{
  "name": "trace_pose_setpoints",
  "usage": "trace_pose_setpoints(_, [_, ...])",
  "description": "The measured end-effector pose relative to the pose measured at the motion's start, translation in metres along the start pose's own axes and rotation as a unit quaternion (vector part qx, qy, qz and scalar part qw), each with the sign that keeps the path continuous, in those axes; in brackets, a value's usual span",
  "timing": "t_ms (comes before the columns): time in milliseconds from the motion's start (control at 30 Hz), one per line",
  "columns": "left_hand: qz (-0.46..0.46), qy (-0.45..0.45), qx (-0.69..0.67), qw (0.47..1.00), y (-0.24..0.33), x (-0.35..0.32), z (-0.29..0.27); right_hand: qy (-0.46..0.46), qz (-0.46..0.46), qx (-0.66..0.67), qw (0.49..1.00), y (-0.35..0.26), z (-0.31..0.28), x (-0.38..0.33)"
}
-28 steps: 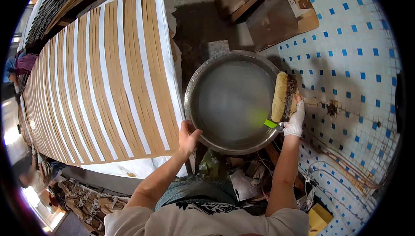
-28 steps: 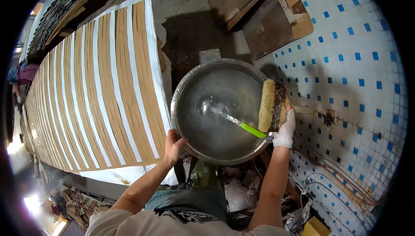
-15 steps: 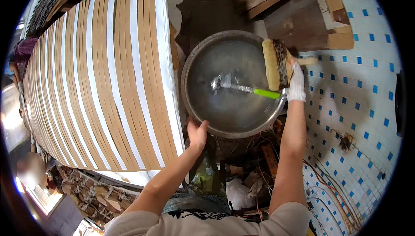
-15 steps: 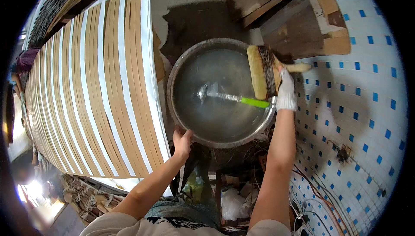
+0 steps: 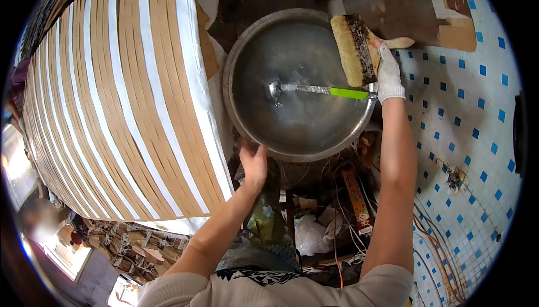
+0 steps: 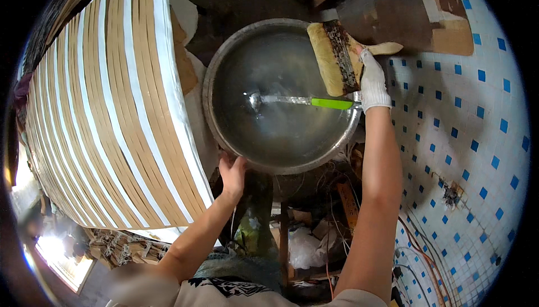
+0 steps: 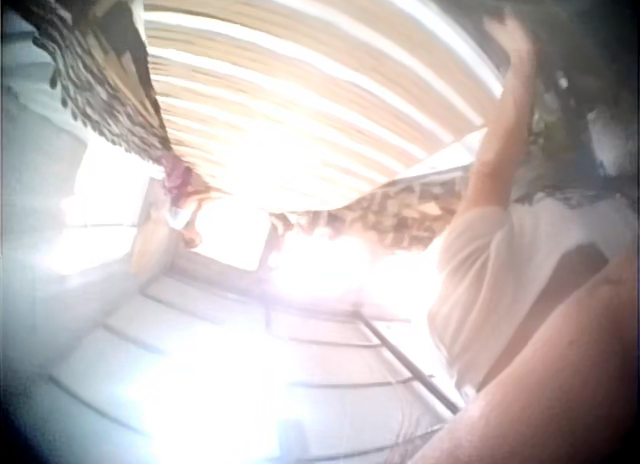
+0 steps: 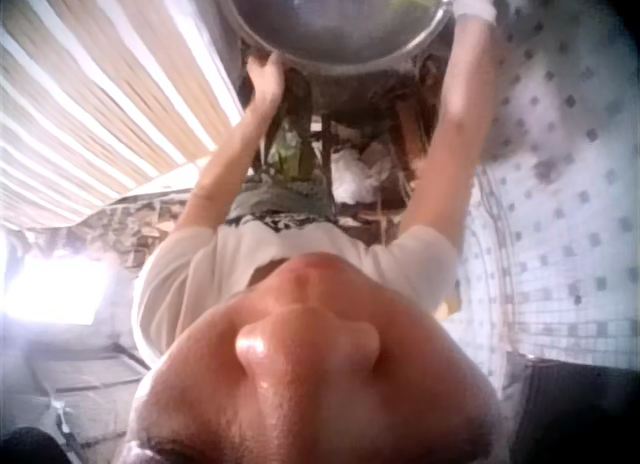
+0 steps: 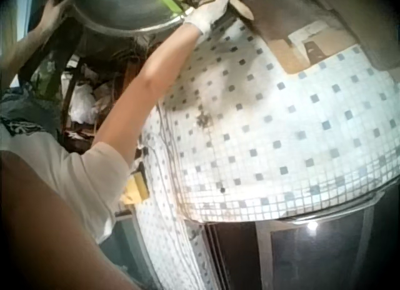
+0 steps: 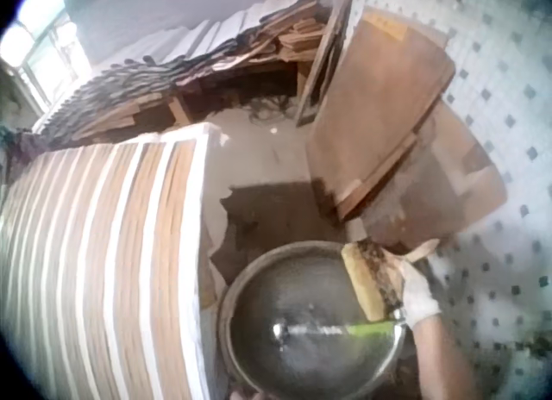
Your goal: The person repeatedly brushes a liquid adhesive onto a large sheet of paper with white stripes using a wide brush. They dip the brush into a metal bowl to reload adhesive and continue brushing across the surface.
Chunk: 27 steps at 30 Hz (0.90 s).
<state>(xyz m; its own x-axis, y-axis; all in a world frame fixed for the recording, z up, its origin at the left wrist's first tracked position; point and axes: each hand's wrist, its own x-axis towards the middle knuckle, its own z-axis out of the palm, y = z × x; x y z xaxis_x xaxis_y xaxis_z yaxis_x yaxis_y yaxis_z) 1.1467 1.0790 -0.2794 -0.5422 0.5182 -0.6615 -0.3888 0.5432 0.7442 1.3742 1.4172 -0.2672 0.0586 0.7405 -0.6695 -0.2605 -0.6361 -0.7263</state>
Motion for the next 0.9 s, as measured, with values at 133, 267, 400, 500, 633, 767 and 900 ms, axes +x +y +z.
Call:
trace_pose_setpoints(133, [-0.040, -0.003, -0.003, 0.999, 0.016, 0.002, -0.001, -0.005, -0.090, -0.046, 0.995, 0.001, -0.017, -0.018])
trace_pose_setpoints(267, [-0.020, -0.012, 0.237, 0.971, -0.011, -0.017, -0.032, -0.012, -0.151, -0.008, 0.988, 0.003, -0.039, -0.068])
trace_pose_setpoints(400, [-0.161, -0.141, 0.068, 0.974, 0.048, -0.089, -0.043, -0.128, -0.240, -0.356, 0.894, 0.022, -0.036, -0.157])
trace_pose_setpoints(500, [-0.231, -0.227, 0.088, 0.942, 0.064, -0.118, -0.066, -0.140, -0.267, -0.409, 0.861, 0.068, 0.010, -0.193])
trace_pose_setpoints(633, [-0.248, -0.213, 0.026, 0.945, 0.074, -0.147, -0.100, -0.140, -0.320, -0.587, 0.730, 0.107, 0.035, -0.200])
trace_pose_setpoints(767, [-0.248, -0.158, -0.005, 0.956, 0.090, -0.162, -0.137, -0.143, -0.285, -0.663, 0.677, 0.126, 0.047, -0.195])
trace_pose_setpoints(900, [-0.232, -0.115, -0.026, 0.966, 0.095, -0.177, -0.172, -0.207, -0.249, -0.462, 0.826, 0.126, 0.029, -0.185])
